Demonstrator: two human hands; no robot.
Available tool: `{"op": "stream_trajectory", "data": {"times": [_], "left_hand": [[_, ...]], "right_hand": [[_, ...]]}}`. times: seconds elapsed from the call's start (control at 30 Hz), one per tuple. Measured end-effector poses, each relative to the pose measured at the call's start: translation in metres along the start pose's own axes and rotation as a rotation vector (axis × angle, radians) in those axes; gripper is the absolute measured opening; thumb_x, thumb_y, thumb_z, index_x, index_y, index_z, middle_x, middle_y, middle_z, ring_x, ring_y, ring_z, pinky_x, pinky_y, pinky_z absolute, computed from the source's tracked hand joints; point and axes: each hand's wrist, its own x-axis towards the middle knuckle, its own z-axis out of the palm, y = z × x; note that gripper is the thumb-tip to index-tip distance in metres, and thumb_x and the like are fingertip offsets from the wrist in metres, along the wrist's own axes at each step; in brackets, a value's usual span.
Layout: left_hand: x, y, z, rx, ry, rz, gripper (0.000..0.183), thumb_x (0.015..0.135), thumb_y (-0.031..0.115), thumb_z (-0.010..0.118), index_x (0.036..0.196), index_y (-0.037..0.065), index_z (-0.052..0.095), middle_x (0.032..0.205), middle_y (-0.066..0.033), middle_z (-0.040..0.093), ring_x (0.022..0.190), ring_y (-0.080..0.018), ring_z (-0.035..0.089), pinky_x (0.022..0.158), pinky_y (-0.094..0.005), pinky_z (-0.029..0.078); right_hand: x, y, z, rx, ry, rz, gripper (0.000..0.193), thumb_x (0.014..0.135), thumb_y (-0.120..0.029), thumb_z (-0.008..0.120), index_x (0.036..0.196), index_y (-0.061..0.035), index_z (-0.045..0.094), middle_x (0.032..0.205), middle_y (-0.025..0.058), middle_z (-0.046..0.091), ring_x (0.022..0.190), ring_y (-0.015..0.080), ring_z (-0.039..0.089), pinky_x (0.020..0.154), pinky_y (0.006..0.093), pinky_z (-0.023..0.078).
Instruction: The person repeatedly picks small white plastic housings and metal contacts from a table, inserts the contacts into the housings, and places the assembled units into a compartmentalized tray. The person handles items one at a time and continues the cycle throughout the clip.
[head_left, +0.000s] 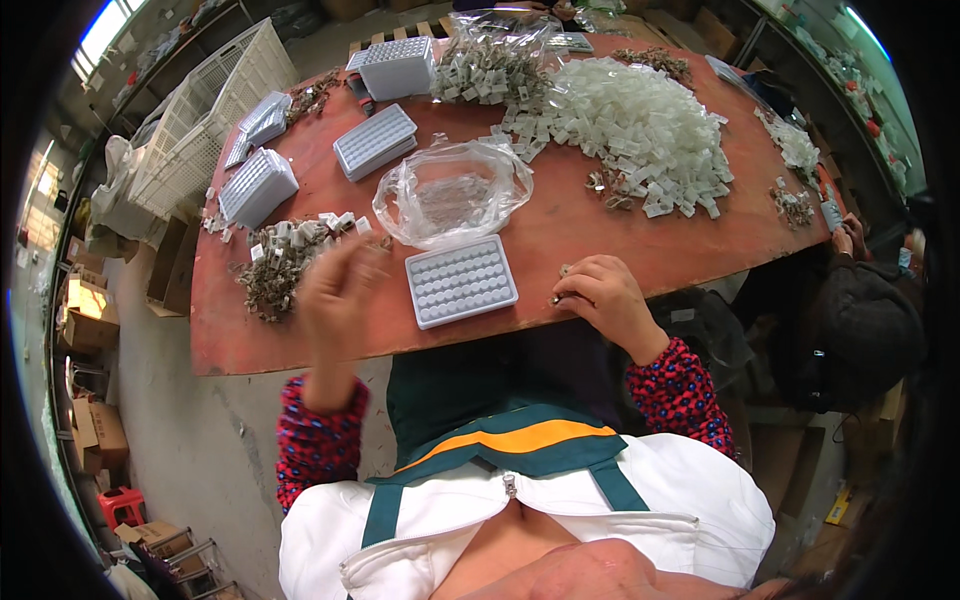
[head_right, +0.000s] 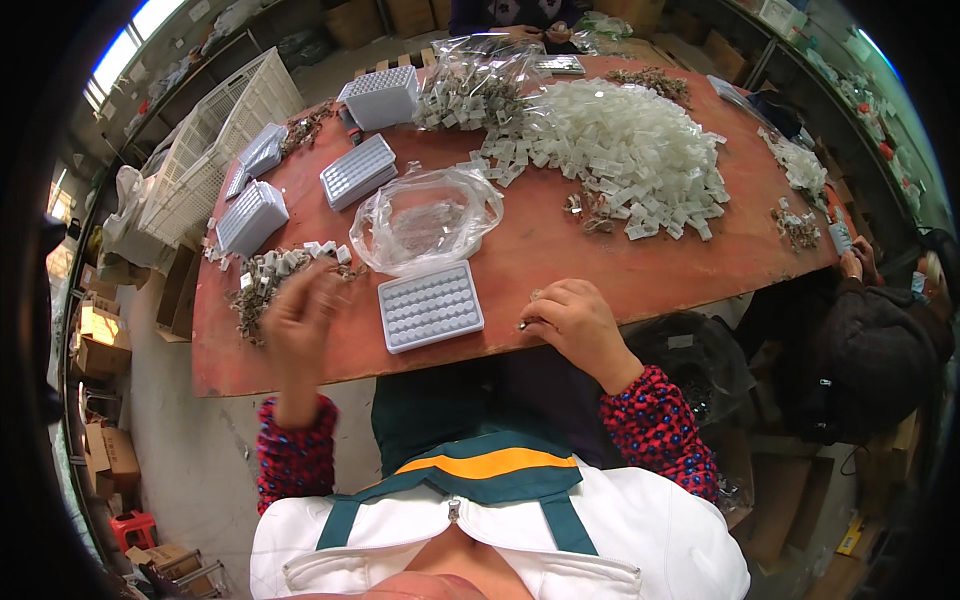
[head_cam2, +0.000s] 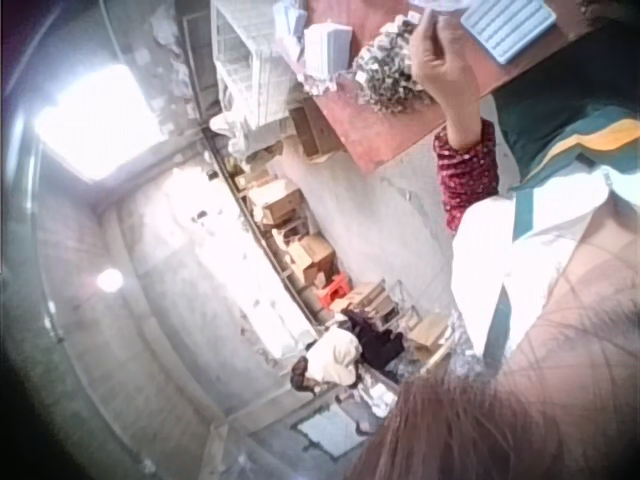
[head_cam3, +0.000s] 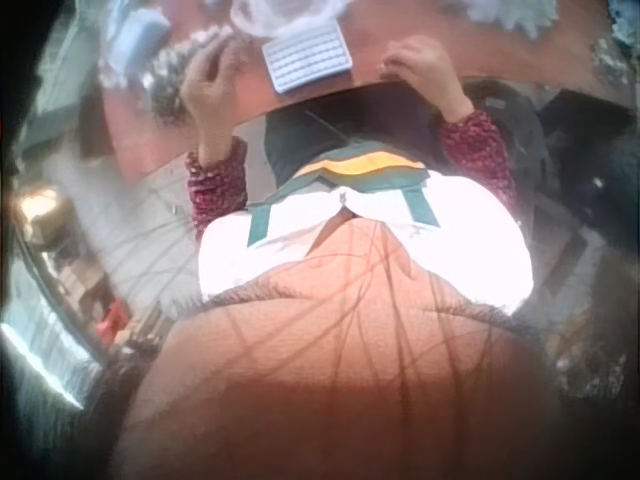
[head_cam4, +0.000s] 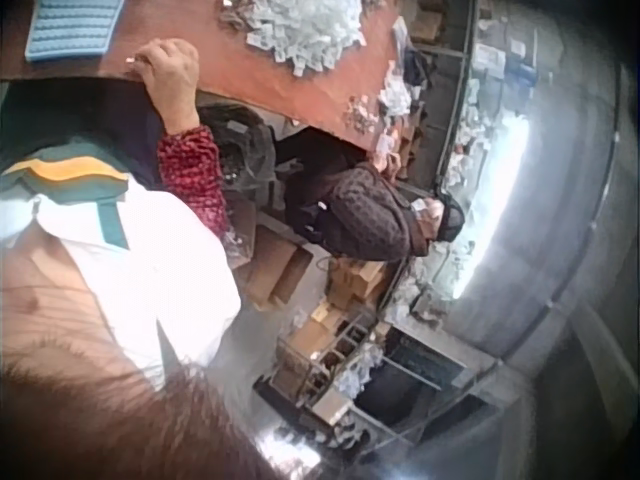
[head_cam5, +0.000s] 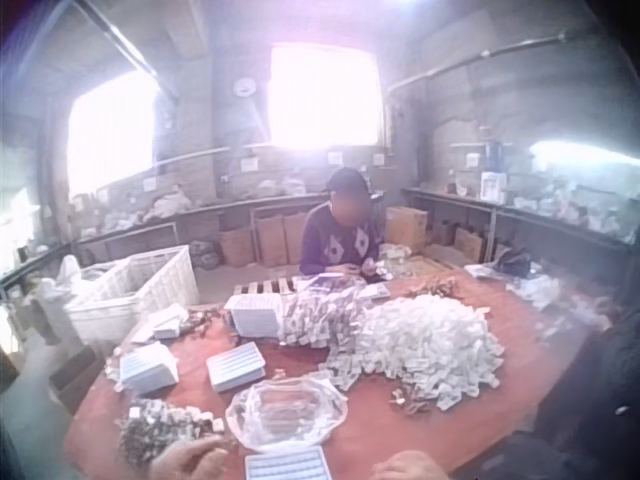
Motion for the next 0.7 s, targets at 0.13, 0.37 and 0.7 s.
{"op": "stream_trajectory", "data": {"times": [0.13,0.37,0.7], "left_hand": [[-0.050,0.021,0.075,-0.109,-0.396,-0.028,0.032,0.091,0.011,0.074,0.119,-0.001,0.068,0.094,-0.0113,0.068,0.080,-0.0157,0.066,0.071,-0.0275,0.053],[-0.065,0.027,0.107,-0.623,-0.614,-0.510,0.028,0.098,0.010,0.066,0.122,-0.005,0.064,0.102,-0.0095,0.072,0.084,-0.0113,0.069,0.075,-0.0241,0.060],[-0.071,0.018,0.111,-0.663,-0.514,-0.548,0.025,0.098,0.010,0.066,0.118,-0.005,0.065,0.103,-0.0132,0.073,0.084,-0.0158,0.072,0.075,-0.0271,0.062]], "right_hand": [[0.002,-0.029,-0.006,0.026,0.068,-0.073,0.033,0.077,-0.011,0.078,0.109,-0.0077,0.072,0.094,0.0028,0.069,0.090,0.0228,0.066,0.089,0.0414,0.051],[0.001,-0.058,-0.024,0.007,0.089,-0.122,0.034,0.084,-0.010,0.071,0.118,-0.0037,0.069,0.093,0.0060,0.067,0.086,0.0238,0.066,0.079,0.0363,0.053],[-0.009,-0.012,-0.016,0.524,0.058,0.143,0.034,0.087,-0.004,0.070,0.121,-0.0007,0.066,0.109,0.0150,0.068,0.090,0.0303,0.068,0.080,0.0388,0.055]]}}
